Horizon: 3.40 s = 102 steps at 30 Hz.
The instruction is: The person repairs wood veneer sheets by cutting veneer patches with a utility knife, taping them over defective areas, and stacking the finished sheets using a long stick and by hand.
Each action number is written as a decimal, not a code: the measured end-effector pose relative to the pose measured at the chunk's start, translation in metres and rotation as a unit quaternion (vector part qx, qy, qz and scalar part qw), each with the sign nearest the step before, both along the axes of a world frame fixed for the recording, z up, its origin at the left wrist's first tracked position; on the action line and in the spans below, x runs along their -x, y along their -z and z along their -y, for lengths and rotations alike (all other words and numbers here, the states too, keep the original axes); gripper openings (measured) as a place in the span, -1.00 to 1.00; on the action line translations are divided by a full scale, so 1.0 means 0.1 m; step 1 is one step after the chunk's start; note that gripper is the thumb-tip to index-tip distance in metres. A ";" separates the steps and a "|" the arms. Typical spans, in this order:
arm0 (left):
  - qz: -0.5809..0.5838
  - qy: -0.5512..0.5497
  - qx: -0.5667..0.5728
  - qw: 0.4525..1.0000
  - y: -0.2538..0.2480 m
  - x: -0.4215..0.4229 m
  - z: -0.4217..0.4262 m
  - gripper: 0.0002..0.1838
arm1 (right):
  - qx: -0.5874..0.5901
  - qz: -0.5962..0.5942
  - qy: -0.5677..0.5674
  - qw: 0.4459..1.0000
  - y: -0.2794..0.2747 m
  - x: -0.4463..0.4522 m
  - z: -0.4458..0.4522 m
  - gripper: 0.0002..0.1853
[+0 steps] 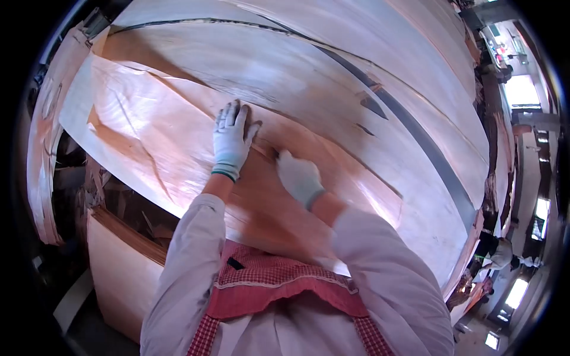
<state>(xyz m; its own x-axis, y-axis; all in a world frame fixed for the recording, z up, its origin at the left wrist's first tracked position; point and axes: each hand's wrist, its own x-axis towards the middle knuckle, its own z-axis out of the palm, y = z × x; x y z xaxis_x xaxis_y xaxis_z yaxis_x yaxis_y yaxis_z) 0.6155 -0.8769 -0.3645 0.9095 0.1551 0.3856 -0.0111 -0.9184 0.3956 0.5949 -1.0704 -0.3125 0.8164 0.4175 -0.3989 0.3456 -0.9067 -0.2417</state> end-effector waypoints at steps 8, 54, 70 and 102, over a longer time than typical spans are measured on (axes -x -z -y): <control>-0.013 0.006 -0.046 0.999 -0.01 0.04 0.08 -0.47 | 0.215 -0.107 -0.030 0.970 -0.44 0.42 3.52 -0.71; -0.100 0.049 -0.253 0.961 -0.25 0.41 0.55 -0.80 | -0.092 0.225 0.161 0.957 -1.42 1.65 2.02 -0.75; 0.024 0.011 -0.198 0.980 -1.47 0.13 -1.15 -0.29 | -0.099 0.244 0.118 0.958 -3.16 1.44 1.68 -0.77; -0.166 0.124 -0.437 0.876 -1.29 -3.86 -0.95 -0.75 | 0.125 0.281 0.339 0.889 -1.11 -1.68 3.55 -0.82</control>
